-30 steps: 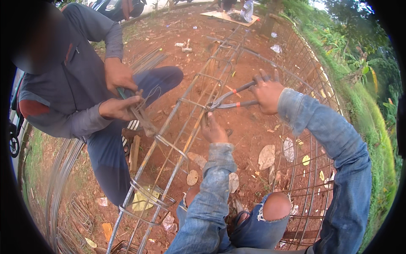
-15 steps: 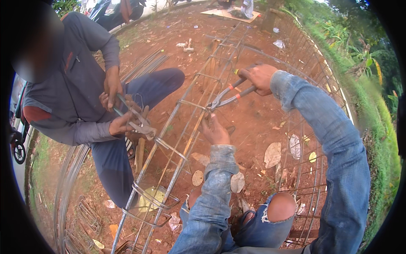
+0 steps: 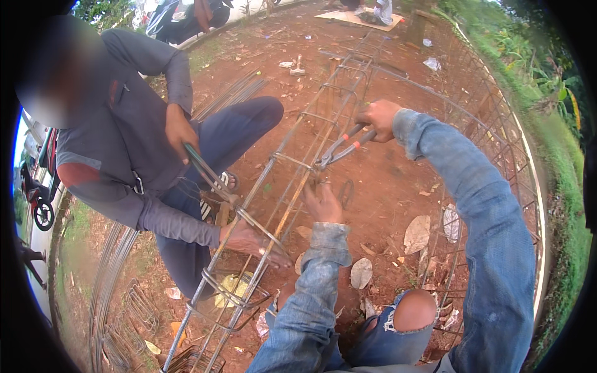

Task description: The person sits on the ground and uses pliers to twist wire ties around a metal frame, securing intersecting rods. A coworker assists by holding the frame and feeding wire ties. The person repeatedly positions the frame, wraps wire, and twists it to fasten joints.

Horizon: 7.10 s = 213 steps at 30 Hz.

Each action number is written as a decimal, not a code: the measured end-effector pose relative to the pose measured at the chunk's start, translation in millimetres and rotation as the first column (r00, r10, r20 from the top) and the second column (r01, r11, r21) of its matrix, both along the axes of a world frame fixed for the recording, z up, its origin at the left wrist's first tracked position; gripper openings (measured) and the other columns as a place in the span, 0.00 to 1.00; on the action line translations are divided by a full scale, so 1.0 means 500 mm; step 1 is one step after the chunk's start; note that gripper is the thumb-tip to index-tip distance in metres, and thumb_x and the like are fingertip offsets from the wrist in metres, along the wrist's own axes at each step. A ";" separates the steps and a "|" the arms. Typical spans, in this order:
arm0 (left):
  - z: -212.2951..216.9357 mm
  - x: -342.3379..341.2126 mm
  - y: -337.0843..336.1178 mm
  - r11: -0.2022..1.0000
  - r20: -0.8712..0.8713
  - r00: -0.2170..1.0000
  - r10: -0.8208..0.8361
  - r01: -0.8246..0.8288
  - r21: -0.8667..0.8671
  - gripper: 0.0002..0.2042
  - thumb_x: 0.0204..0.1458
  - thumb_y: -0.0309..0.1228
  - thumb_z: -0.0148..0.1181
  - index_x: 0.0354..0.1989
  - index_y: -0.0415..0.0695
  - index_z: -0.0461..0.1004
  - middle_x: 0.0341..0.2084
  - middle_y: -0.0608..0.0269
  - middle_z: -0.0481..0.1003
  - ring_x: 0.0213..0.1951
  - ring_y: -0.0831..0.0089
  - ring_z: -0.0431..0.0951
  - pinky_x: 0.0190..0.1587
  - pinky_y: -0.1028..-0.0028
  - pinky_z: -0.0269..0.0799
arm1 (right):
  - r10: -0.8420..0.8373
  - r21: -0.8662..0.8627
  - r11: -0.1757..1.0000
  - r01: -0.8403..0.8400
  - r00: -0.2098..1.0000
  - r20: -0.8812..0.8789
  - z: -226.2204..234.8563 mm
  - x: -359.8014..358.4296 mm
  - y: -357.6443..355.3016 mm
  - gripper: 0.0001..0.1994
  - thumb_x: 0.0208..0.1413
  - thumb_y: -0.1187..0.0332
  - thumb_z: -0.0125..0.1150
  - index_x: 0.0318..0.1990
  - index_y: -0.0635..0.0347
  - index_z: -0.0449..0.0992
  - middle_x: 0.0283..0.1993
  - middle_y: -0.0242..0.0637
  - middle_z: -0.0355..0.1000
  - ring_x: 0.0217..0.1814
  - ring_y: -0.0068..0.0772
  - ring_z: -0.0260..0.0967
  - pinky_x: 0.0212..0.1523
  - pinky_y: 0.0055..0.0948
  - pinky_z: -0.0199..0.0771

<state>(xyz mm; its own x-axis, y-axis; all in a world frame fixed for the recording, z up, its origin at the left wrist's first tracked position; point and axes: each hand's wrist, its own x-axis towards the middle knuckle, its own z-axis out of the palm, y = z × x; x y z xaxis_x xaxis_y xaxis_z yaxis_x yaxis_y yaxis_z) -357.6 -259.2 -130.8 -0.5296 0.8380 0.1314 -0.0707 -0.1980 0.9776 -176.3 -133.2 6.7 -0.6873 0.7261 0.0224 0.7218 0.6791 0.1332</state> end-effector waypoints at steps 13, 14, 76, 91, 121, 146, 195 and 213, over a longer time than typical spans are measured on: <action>0.056 -0.031 -0.062 0.959 0.455 0.881 -0.126 0.226 -0.172 0.23 0.50 0.37 0.49 0.50 0.32 0.64 0.49 0.41 0.64 0.50 0.49 0.66 0.54 0.58 0.59 | -0.481 -0.513 0.627 0.586 0.809 0.338 0.118 -0.051 -0.095 0.17 0.36 0.60 0.65 0.35 0.57 0.78 0.27 0.37 0.74 0.31 0.34 0.72 0.31 0.33 0.70; 0.075 -0.035 -0.072 0.904 0.749 0.623 -0.225 0.420 -0.077 0.25 0.50 0.39 0.48 0.51 0.32 0.63 0.50 0.40 0.63 0.52 0.49 0.65 0.55 0.58 0.58 | -0.498 -0.515 0.598 0.614 0.788 0.361 0.124 -0.051 -0.101 0.16 0.37 0.59 0.64 0.35 0.56 0.78 0.26 0.36 0.74 0.29 0.32 0.71 0.30 0.31 0.69; 0.212 0.075 -0.025 0.766 0.913 -0.029 -0.408 0.533 0.359 0.12 0.51 0.38 0.54 0.37 0.44 0.65 0.35 0.60 0.70 0.43 0.68 0.70 0.47 0.63 0.66 | -0.435 0.257 0.893 0.369 0.856 0.279 0.180 -0.169 -0.386 0.21 0.43 0.63 0.60 0.46 0.62 0.70 0.37 0.42 0.71 0.37 0.37 0.71 0.38 0.38 0.72; 0.271 0.139 -0.187 0.761 0.831 0.141 -0.538 0.504 0.408 0.30 0.49 0.57 0.50 0.50 0.42 0.61 0.45 0.58 0.64 0.50 0.66 0.64 0.54 0.60 0.56 | -0.544 -0.530 0.448 0.720 0.690 0.478 0.242 -0.148 -0.262 0.17 0.49 0.60 0.58 0.40 0.66 0.73 0.26 0.44 0.74 0.27 0.38 0.73 0.20 0.32 0.71; 0.026 0.168 -0.075 0.370 -0.171 0.398 -0.901 0.913 0.174 0.17 0.55 0.28 0.47 0.51 0.32 0.65 0.45 0.52 0.71 0.48 0.66 0.70 0.50 0.71 0.65 | -0.805 -0.621 0.591 -0.516 -0.325 -0.496 -0.284 0.043 -0.657 0.20 0.43 0.76 0.57 0.45 0.57 0.60 0.36 0.53 0.70 0.32 0.48 0.72 0.29 0.43 0.74; 0.135 0.017 -0.087 0.307 0.335 0.291 -0.896 0.952 -0.007 0.11 0.57 0.35 0.49 0.38 0.40 0.70 0.26 0.66 0.70 0.30 0.71 0.74 0.37 0.68 0.73 | -0.716 -0.185 0.651 0.737 0.513 -0.473 -0.625 0.143 -0.726 0.28 0.46 0.55 0.61 0.53 0.61 0.67 0.43 0.51 0.71 0.43 0.43 0.70 0.41 0.37 0.70; 0.198 -0.115 -0.224 0.975 -0.303 0.942 -0.144 0.187 0.117 0.10 0.56 0.30 0.49 0.32 0.34 0.72 0.21 0.59 0.74 0.26 0.74 0.74 0.29 0.75 0.69 | -0.519 -0.471 0.626 -0.622 0.120 -0.847 -0.202 -0.189 -0.411 0.17 0.56 0.56 0.54 0.27 0.63 0.74 0.18 0.22 0.61 0.22 0.13 0.51 0.21 0.19 0.53; 0.183 -0.226 -0.215 0.889 -0.823 0.524 -0.219 -0.241 -0.390 0.21 0.43 0.46 0.62 0.37 0.40 0.76 0.28 0.47 0.76 0.36 0.53 0.77 0.41 0.62 0.71 | -0.804 -0.702 0.546 -0.457 -0.051 -0.592 -0.476 -0.305 -0.336 0.08 0.55 0.68 0.55 0.40 0.60 0.73 0.22 0.27 0.65 0.17 0.14 0.54 0.15 0.17 0.51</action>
<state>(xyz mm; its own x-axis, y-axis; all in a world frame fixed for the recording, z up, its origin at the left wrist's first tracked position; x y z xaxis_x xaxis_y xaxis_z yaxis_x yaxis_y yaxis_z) -470.7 -366.7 -39.6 -0.3720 0.9137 0.1639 0.8097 0.2330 0.5387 -328.9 -301.2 -231.2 -0.2770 0.9543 -0.1120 -0.2285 -0.1786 -0.9570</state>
